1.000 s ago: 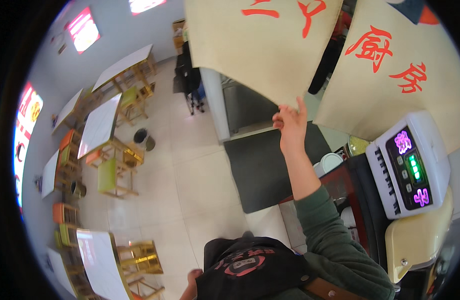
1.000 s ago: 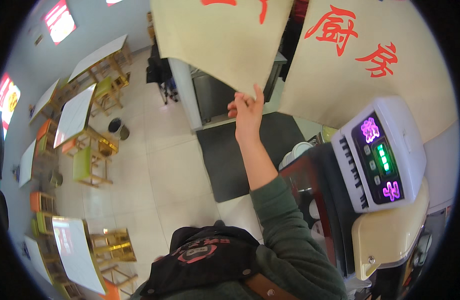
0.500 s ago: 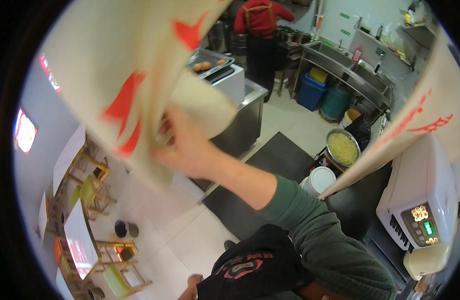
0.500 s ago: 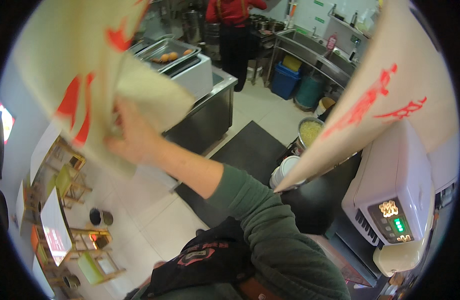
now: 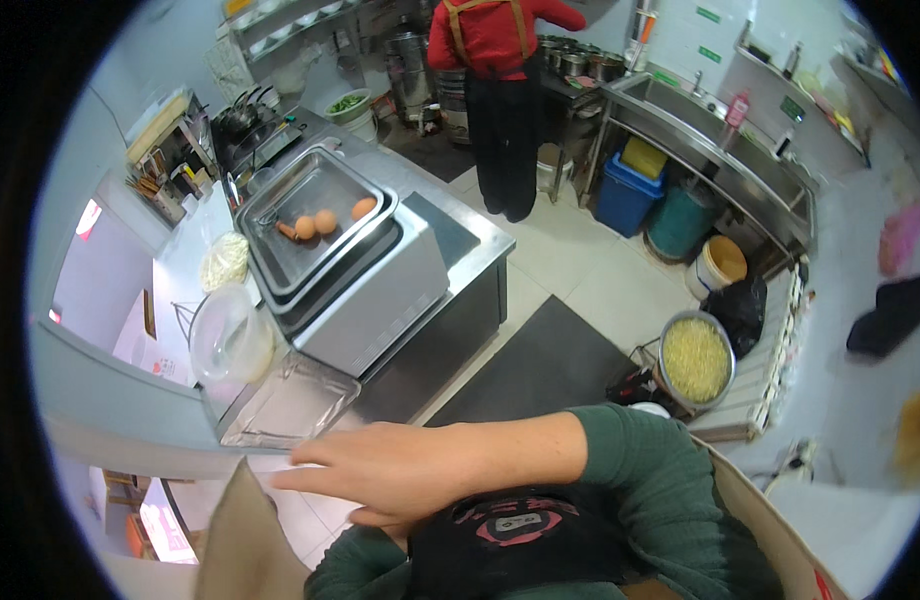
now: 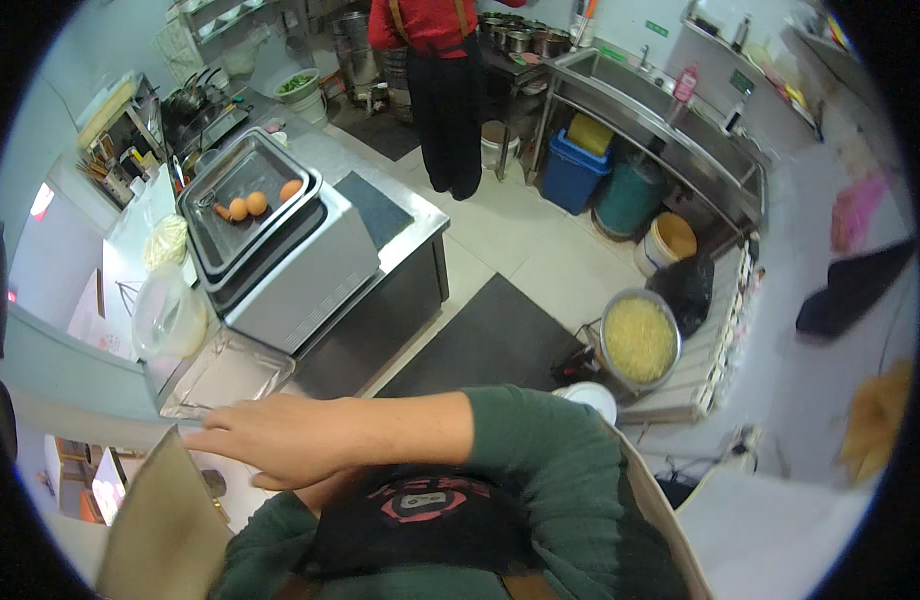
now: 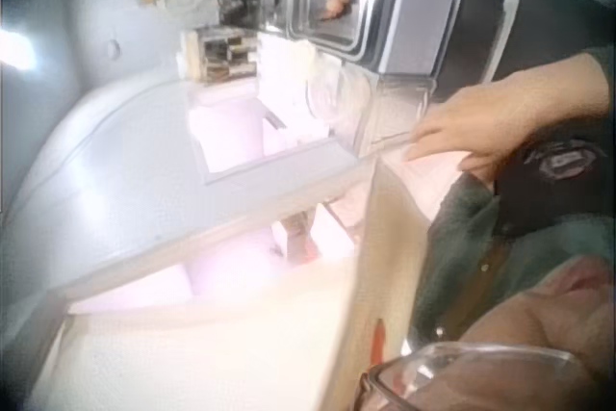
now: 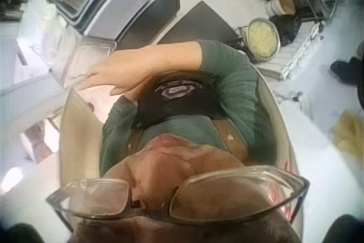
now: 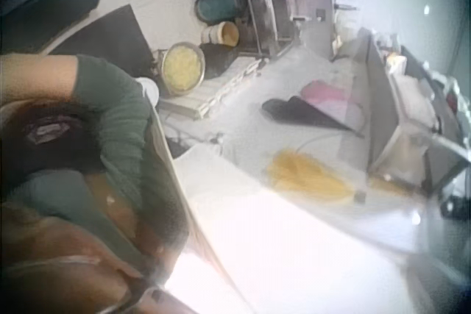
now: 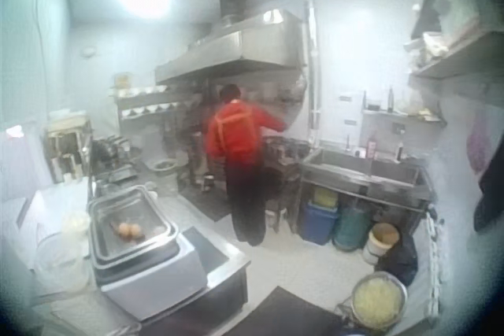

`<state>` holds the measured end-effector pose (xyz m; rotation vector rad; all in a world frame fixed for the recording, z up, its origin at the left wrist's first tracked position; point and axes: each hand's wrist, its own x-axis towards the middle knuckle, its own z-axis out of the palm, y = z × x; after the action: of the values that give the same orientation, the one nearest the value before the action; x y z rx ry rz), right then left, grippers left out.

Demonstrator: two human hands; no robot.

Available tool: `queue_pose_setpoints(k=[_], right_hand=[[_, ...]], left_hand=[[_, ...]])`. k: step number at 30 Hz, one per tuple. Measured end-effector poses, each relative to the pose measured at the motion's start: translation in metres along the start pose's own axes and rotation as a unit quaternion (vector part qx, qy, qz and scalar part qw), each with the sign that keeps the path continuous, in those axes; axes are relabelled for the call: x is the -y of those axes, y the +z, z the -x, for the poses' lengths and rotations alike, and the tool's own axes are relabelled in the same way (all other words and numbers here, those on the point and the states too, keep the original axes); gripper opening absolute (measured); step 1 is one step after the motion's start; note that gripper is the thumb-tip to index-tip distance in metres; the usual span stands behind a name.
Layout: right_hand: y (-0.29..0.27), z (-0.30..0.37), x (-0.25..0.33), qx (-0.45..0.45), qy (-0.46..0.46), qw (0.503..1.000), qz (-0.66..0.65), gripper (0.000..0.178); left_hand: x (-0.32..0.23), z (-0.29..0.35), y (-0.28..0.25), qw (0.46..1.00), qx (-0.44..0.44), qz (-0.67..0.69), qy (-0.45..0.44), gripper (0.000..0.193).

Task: The person assembles a flatbread wrap by adding cooked meat and sauce, then wraps it in plastic and hands it to a customer. They then prepare a second container with meat and vegetables, and finally mix a white batter in a bowl.

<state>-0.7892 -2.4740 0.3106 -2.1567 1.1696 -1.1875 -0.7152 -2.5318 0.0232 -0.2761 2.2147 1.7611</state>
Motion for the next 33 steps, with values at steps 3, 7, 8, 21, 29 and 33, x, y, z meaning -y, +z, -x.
queue_pose_setpoints(k=[3, 7, 8, 21, 29, 33], right_hand=[[-0.060, 0.039, -0.037, 0.163, 0.124, 0.979, 0.017, 0.050], [-0.140, 0.100, -0.104, 0.024, 0.163, 0.985, 0.041, 0.025], [-0.162, 0.116, -0.129, -0.003, 0.201, 0.978, 0.052, 0.022], [-0.294, 0.532, -0.326, -0.398, 0.716, 0.560, -0.122, 0.023], [-0.373, 0.643, -0.387, -0.389, 0.708, 0.562, -0.175, 0.019], [-0.474, 0.615, -0.487, -0.195, 0.739, 0.642, -0.058, 0.030]], left_hand=[[-0.026, -0.059, 0.001, 0.999, 0.012, 0.023, -0.032, 0.029], [-0.043, -0.135, -0.007, 0.996, 0.009, 0.055, -0.066, 0.028], [-0.044, -0.156, -0.011, 0.995, 0.003, 0.062, -0.074, 0.028], [-0.089, -0.425, -0.082, 0.972, -0.036, 0.197, -0.123, 0.026], [-0.093, -0.535, -0.125, 0.916, -0.176, 0.316, -0.174, 0.025], [-0.104, -0.570, -0.140, 0.875, -0.272, 0.350, -0.196, 0.022]])
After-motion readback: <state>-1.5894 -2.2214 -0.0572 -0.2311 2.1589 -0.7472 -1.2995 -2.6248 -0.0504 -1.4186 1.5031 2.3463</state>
